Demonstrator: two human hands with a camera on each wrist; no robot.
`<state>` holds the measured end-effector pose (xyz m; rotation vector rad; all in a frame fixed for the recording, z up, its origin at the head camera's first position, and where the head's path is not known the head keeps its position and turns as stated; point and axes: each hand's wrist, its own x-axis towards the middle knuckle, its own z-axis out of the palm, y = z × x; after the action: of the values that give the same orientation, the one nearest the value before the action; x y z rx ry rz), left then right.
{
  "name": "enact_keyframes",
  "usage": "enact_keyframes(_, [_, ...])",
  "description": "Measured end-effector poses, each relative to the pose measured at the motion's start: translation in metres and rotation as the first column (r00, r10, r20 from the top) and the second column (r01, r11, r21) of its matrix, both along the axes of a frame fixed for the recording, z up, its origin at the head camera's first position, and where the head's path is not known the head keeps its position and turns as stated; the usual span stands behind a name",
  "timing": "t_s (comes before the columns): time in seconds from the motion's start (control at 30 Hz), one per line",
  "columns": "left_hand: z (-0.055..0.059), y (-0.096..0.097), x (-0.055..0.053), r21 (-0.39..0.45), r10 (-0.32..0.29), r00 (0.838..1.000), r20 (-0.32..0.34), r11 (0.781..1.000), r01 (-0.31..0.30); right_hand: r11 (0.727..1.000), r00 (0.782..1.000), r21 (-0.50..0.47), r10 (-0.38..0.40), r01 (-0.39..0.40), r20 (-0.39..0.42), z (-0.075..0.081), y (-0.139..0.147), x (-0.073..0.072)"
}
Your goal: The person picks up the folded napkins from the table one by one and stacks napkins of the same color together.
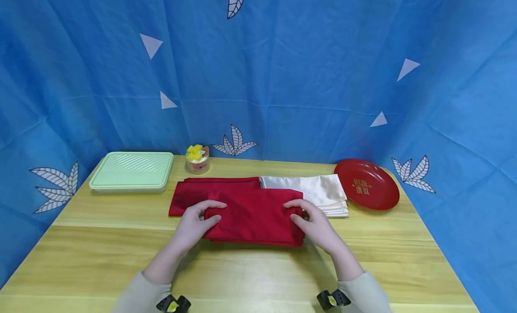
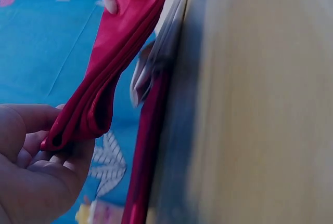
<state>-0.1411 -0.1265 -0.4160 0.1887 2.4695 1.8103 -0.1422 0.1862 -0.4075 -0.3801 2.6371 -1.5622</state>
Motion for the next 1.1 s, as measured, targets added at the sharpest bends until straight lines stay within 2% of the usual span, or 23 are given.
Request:
enact_keyframes(0.13, [0.006,-0.021,-0.010,-0.030,0.049,0.999,-0.023,0.998,-0.049,1.000,1.000,-0.019,0.000,0.000,0.014,0.003,-0.022,-0.016])
enact_keyframes(0.33, [0.008,-0.049,-0.028,-0.006,0.114,0.993,-0.010,0.993,-0.114,1.000,1.000,0.004,-0.009,0.009,-0.012,0.005,-0.052,-0.042])
enact_keyframes(0.6, [0.007,-0.067,-0.052,-0.079,0.219,0.976,-0.010,0.972,-0.220,0.992,0.996,0.119,-0.042,0.051,-0.077,0.001,-0.086,-0.074])
enact_keyframes(0.83, [-0.001,-0.069,-0.062,-0.107,0.258,0.966,-0.005,0.960,-0.258,0.972,0.995,0.227,-0.038,0.059,-0.097,-0.001,-0.098,-0.084])
enact_keyframes(1.1, [-0.006,-0.071,-0.063,-0.103,0.249,0.968,-0.033,0.962,-0.251,0.965,0.995,0.254,-0.040,0.063,-0.093,0.003,-0.096,-0.082])
